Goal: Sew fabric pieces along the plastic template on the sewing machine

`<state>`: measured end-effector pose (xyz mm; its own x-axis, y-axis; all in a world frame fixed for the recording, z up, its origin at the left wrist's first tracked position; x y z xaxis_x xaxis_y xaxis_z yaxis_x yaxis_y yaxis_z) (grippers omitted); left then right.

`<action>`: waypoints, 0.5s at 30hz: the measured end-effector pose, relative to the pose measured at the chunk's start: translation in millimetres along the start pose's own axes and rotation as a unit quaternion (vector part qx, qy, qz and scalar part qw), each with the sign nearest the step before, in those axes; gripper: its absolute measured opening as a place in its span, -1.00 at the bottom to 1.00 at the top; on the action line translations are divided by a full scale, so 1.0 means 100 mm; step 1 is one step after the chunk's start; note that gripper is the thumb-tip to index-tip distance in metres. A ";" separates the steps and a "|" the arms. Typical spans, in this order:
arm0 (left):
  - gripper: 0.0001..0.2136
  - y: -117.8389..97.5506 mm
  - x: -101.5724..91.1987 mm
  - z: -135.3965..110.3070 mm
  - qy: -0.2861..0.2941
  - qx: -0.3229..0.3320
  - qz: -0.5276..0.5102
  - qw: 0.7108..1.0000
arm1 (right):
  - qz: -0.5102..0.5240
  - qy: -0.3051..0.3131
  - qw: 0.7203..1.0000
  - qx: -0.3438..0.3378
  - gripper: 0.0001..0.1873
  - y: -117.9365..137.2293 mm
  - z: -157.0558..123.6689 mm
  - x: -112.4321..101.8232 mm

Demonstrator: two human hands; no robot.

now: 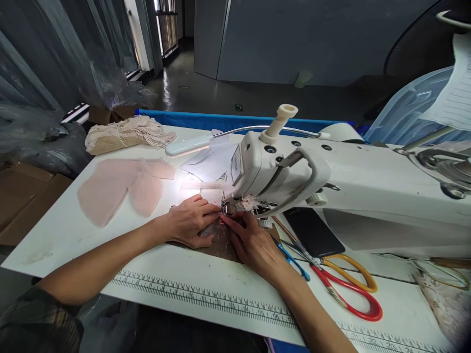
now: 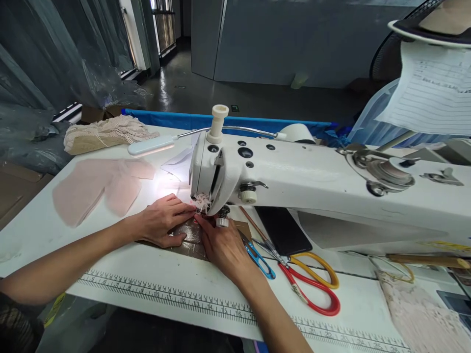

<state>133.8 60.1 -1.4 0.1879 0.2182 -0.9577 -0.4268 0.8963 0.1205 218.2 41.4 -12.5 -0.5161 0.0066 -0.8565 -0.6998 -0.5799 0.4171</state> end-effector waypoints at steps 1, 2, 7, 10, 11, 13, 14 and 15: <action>-0.58 0.01 0.00 0.00 0.003 -0.002 0.001 1.000 | -0.001 0.000 1.000 0.004 -0.56 -0.01 0.00 0.01; -0.57 0.02 0.00 0.01 0.007 -0.004 0.003 1.000 | 0.001 0.001 1.000 0.009 -0.56 -0.03 0.00 0.02; -0.52 0.07 0.01 0.02 0.021 -0.012 0.017 1.000 | 0.059 -0.008 0.998 0.035 -0.57 -0.12 -0.05 0.02; -0.51 0.08 0.02 0.03 0.024 -0.015 0.025 0.999 | 0.111 -0.008 0.991 0.074 -0.58 -0.19 -0.08 -0.05; -0.51 0.09 0.01 0.04 0.023 -0.016 0.028 0.999 | 0.130 -0.005 0.988 0.088 -0.59 -0.21 -0.08 -0.08; -0.52 0.10 0.01 0.05 0.022 -0.016 0.035 0.999 | 0.169 -0.003 0.980 0.109 -0.62 -0.25 -0.06 -0.17; -0.53 0.10 0.00 0.05 0.021 -0.015 0.038 0.999 | 0.187 -0.003 0.975 0.119 -0.64 -0.27 -0.04 -0.21; -0.54 0.10 0.00 0.06 0.021 -0.014 0.041 0.999 | 0.199 -0.006 0.971 0.131 -0.66 -0.30 -0.02 -0.25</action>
<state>134.7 71.4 1.0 0.1140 0.2744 -0.9548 -0.4648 0.8642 0.1929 253.3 57.0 -4.6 -0.7766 -0.1651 -0.6079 -0.5437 -0.3117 0.7792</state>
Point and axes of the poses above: each hand's wrist, its own z-axis towards the middle knuckle, its own x-axis out of the palm, y = z × x, the point moved 10 cm from there along z, towards the middle knuckle, and after that the axes turned 13 degrees about z, right-handed, at the moved point
